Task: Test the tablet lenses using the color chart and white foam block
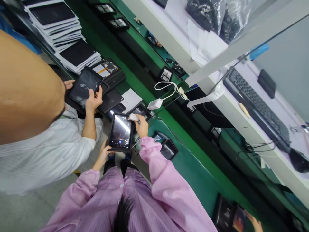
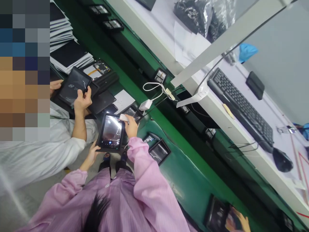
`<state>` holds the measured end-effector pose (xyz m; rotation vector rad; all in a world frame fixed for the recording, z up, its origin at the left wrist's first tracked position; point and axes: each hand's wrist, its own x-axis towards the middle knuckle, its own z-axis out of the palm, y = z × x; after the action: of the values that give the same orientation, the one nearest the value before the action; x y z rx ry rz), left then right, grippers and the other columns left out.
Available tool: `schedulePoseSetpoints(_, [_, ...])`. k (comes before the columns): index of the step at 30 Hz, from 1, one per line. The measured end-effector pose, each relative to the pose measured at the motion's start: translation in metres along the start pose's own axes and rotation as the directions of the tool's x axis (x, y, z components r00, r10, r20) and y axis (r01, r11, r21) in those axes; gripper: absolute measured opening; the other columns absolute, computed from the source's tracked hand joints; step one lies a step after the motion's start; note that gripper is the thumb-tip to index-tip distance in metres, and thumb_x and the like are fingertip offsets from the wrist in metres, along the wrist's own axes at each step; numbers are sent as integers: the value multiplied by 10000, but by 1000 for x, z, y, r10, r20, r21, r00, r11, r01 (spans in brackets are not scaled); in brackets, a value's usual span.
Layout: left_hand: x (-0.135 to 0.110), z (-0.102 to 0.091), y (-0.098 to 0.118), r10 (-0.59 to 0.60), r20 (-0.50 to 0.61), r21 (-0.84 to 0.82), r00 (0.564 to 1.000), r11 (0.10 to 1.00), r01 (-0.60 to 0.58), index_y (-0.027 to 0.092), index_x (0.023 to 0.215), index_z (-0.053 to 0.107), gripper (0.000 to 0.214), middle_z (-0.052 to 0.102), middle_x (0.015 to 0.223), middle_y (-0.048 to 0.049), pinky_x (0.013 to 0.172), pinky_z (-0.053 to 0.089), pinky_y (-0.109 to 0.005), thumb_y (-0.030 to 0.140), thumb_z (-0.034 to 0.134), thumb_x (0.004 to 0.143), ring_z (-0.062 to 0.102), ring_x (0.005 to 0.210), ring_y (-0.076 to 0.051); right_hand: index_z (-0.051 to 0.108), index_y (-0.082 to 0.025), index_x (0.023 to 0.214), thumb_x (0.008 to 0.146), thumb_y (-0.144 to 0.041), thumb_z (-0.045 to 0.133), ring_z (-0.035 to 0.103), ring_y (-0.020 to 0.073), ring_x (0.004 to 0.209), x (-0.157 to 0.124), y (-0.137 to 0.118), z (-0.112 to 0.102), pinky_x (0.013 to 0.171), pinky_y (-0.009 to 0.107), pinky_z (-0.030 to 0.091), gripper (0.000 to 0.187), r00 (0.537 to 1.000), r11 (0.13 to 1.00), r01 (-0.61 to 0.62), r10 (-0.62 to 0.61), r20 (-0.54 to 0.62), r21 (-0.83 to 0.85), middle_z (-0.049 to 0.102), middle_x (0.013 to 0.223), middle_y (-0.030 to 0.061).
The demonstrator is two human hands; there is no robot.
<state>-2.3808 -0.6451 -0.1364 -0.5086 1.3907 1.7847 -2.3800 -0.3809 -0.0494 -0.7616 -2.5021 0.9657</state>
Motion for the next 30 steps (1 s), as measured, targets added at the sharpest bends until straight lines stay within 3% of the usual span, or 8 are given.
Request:
schedulePoseSetpoints(8, [-11, 4, -12, 83, -100, 87, 991, 993, -75, 161, 1276, 625, 328, 679, 1148, -78, 754, 624, -356, 336, 684, 1004, 692, 896, -191, 709, -238, 1248, 896, -77, 607, 684, 241, 1187, 1, 1, 0, 1053, 367, 551, 400, 999, 998, 0, 3, 38, -59, 722, 1255, 58])
schedulePoseSetpoints(16, [-3, 11, -10, 224, -256, 303, 940, 943, -142, 160, 1260, 646, 328, 675, 1234, -97, 883, 615, -436, 332, 705, 989, 691, 1046, -238, 702, -246, 1282, 938, -98, 582, 687, 232, 1165, 1, 2, 1, 1004, 342, 575, 393, 999, 996, -16, 20, 46, -83, 715, 1273, 46])
schedulePoseSetpoints(23, [15, 15, 4, 289, -247, 446, 925, 881, -157, 151, 1192, 676, 293, 692, 1209, -94, 927, 597, -461, 367, 696, 994, 690, 1069, -245, 702, -262, 1305, 951, -99, 575, 682, 228, 1160, 3, 2, 0, 1032, 329, 557, 410, 998, 998, -25, 29, 58, -58, 711, 1265, 40])
schedulePoseSetpoints(30, [8, 19, 9, 296, -219, 485, 930, 860, -159, 150, 1179, 677, 284, 693, 1192, -88, 911, 601, -450, 357, 706, 987, 691, 1048, -240, 723, -259, 1283, 940, -87, 600, 694, 234, 1142, 5, 1, -3, 1032, 345, 566, 403, 998, 1000, -29, 29, 50, -12, 721, 1247, 44])
